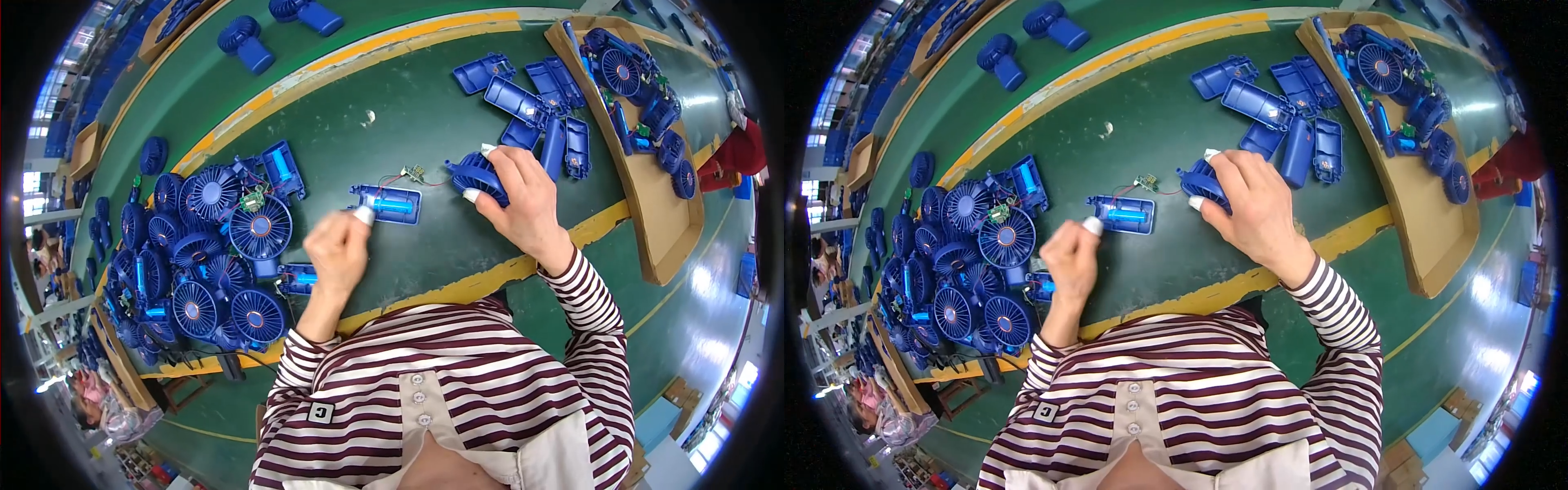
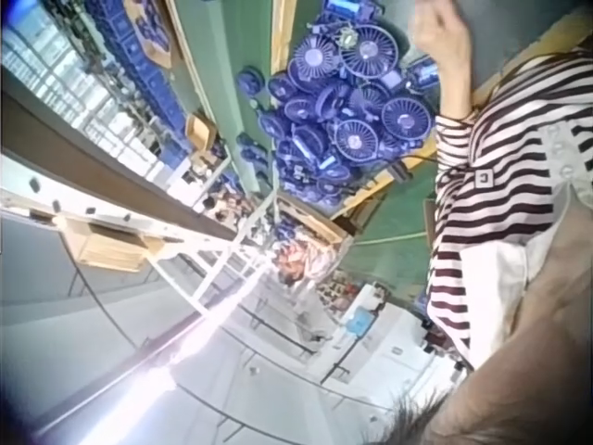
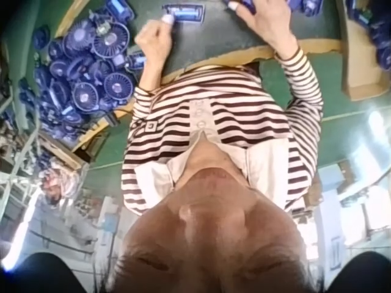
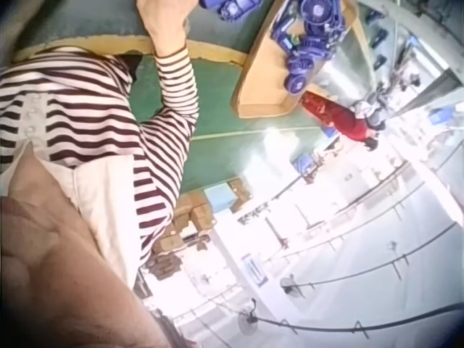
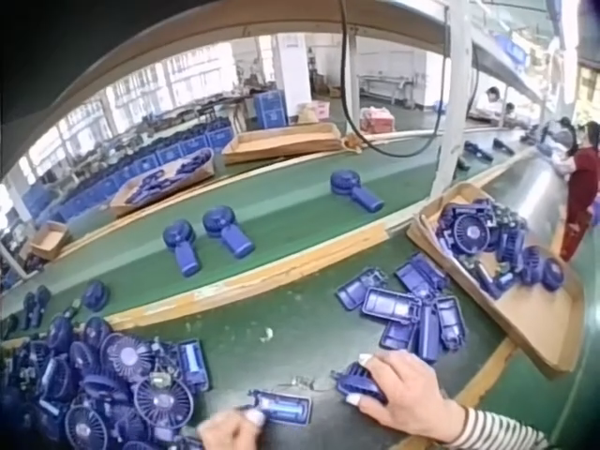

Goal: The person assembles portable fans by fitting circuit boards and fan heads into plastic handle casings, snapping the back covers onto the handles by hand, and placing the finished fans onto the conveyor belt.

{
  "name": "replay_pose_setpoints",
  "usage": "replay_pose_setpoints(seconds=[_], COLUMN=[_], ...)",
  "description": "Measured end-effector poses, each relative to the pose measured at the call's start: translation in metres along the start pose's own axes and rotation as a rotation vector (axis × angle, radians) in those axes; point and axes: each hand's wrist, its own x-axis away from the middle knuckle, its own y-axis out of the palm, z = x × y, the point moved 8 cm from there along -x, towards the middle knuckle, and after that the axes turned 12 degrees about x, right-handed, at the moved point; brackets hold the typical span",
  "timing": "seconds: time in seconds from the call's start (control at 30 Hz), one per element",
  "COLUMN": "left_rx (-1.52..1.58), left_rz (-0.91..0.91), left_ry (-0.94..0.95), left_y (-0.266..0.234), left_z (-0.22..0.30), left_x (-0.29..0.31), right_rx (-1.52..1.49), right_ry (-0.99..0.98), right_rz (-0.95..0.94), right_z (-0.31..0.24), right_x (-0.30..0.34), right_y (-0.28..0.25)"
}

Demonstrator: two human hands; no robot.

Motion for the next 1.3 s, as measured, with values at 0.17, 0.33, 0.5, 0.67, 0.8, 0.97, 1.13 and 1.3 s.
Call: replay_pose_setpoints(seconds=[0.17, 0.33, 0.5, 0.67, 0.8, 0.97, 1.13, 1.3], left_rx=[-0.144, -0.301, -0.107, 0.039, -0.080, -0.153, -0.030, 0.763], left_rz=[0.119, -0.029, -0.072, -0.088, -0.079, -0.190, -0.175, -0.098], left_ry=[-0.401, -0.266, -0.266, -0.207, -0.293, -0.236, -0.299, -0.735], left_y=[-0.009, 0.014, 0.030, 0.040, 0.041, 0.058, 0.060, 0.064], left_z=[-0.025, 0.003, 0.012, 0.017, 0.018, 0.027, 0.020, -0.014], left_x=[-0.007, -0.017, -0.019, -0.016, -0.020, -0.025, -0.025, 0.005], right_rx=[0.075, -0.079, -0.534, -0.976, -1.143, -1.192, -1.298, -1.467], right_ry=[-0.020, 0.076, 0.317, 0.515, 0.539, 0.593, 0.691, 0.745], right_rz=[-0.088, -0.242, 0.001, 0.171, 0.117, 0.119, 0.179, 0.122], right_z=[-0.005, 0.004, 0.038, 0.044, 0.043, 0.040, 0.055, 0.050], right_x=[0.002, 0.005, 0.002, -0.041, -0.054, -0.066, -0.077, -0.071], right_y=[0.002, 0.009, -0.008, -0.019, -0.002, 0.006, 0.019, 0.024])
